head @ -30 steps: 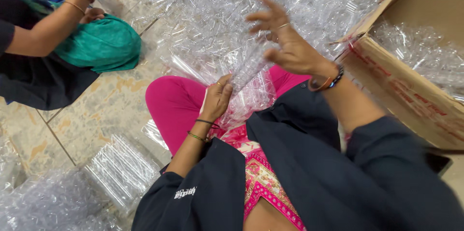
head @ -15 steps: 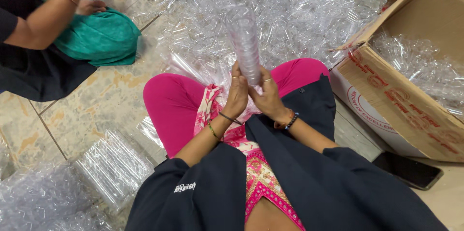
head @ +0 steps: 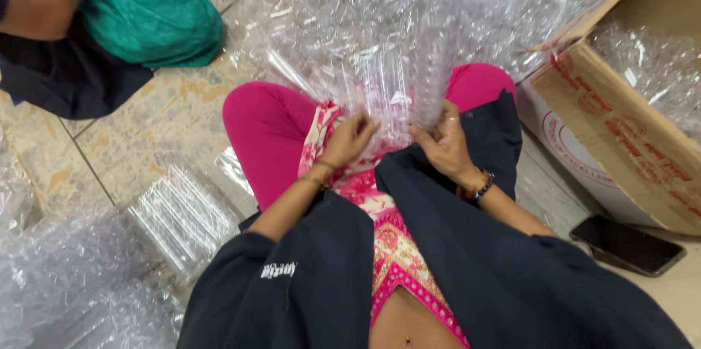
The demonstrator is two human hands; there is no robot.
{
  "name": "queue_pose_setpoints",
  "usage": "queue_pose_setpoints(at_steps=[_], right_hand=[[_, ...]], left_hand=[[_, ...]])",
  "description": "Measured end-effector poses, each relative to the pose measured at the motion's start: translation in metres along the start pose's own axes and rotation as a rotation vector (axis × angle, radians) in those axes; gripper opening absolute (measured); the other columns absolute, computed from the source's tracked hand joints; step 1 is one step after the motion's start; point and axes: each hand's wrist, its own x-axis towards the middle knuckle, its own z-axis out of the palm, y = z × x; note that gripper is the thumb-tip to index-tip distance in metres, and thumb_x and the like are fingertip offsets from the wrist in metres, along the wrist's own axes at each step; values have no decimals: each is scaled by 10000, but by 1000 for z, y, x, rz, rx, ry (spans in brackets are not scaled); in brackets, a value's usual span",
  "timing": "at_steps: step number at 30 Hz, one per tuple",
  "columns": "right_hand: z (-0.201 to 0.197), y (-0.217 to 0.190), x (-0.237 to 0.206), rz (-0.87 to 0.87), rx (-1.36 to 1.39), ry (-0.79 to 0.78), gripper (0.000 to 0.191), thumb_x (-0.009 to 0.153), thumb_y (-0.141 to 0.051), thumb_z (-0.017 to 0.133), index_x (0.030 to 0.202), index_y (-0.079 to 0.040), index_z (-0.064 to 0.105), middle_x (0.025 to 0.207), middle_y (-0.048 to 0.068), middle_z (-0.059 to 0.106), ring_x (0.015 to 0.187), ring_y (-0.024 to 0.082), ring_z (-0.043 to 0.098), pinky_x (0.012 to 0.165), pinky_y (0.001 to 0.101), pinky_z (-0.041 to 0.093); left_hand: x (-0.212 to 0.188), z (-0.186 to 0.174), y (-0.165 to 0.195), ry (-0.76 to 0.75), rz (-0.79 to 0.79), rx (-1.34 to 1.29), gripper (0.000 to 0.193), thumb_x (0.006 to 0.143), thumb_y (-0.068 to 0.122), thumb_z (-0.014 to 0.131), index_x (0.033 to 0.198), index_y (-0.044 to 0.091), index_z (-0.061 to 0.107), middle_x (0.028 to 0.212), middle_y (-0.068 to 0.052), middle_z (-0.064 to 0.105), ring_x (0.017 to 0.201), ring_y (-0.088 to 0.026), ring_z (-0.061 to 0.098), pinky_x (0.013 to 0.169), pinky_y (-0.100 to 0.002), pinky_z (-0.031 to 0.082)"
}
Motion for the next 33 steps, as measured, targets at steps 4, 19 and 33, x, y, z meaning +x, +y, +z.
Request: queue_pose_setpoints(at_steps=[4, 19, 33], right_hand=[[12, 1, -8, -21, 63, -48, 565, 1039, 59, 633, 1475, -57, 293, 1400, 110, 545, 1302, 167, 565, 1148, 345, 488], [31, 26, -10, -24, 65, 28, 528, 1097, -47, 618, 1512, -40, 293, 1413, 140, 526, 1330, 213, 547, 1177, 379, 471], [-161, -48, -41, 249, -371, 18, 605, 1024, 24, 610, 1520, -12, 266, 1441, 139, 508, 1321, 217, 596, 1146, 360, 483]], left_hand=[[35, -24, 4, 643, 741, 347, 657, 823, 469, 842, 1112, -73, 607, 937, -190, 649, 850, -326, 633, 742, -425, 522], [25, 18, 55, -31, 89, -695, 148, 1049, 198, 619, 1020, 54, 598, 679, 84, 499, 567, -16, 408, 476, -236, 303], [103, 84, 100, -538, 123, -914, 380, 1102, 341, 543, 1272, 52, 721, 613, 55, 484, 487, -19, 410, 438, -230, 306]])
